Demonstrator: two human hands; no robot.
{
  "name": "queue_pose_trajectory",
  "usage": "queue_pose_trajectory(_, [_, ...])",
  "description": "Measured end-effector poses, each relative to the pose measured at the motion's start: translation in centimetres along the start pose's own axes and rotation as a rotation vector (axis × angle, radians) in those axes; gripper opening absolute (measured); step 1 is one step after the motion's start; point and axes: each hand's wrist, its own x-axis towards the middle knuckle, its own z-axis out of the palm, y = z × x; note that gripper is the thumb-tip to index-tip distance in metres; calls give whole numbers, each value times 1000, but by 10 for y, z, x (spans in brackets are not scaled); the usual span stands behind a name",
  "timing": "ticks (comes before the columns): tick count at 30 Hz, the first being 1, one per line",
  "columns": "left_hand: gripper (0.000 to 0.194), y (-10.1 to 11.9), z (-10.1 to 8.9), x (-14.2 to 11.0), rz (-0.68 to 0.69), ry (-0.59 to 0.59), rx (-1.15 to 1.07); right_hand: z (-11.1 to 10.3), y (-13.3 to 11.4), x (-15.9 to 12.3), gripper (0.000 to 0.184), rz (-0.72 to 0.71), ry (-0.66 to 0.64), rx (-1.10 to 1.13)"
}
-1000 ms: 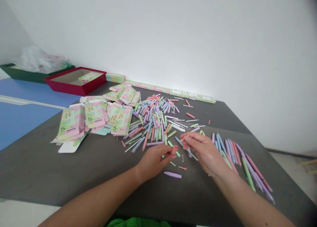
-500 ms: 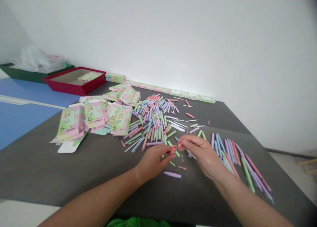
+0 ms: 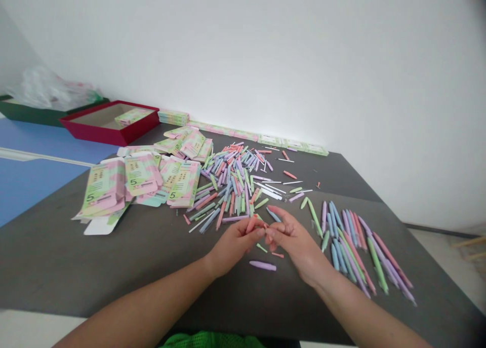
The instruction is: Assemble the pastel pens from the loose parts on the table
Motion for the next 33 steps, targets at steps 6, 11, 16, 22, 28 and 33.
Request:
queue_pose_trajectory(6, [26,1,-1,3,-24,31,-120,4,3,1,49,85,-35,144])
queue_pose_trajectory(11, [22,3,-11,8,31,234,-312,-32,-6,15,31,-178,253,9])
queue_pose_trajectory(16, [19,2,-15,12,34,310,-403,-64,-10,18,18,-182,405,-635])
queue_pose_trajectory(22, [19,1,-13,12,13,295,-368,-42,14,7,23,10,204,-1365])
queue_pose_trajectory(28, [19,-4,-13,13,42,283,-295,-26,39,10,25,127,149,-1570])
queue_pose_trajectory(33, [19,-4,-11,10,55,235,-265,-28,41,16,21,186,192,-1536])
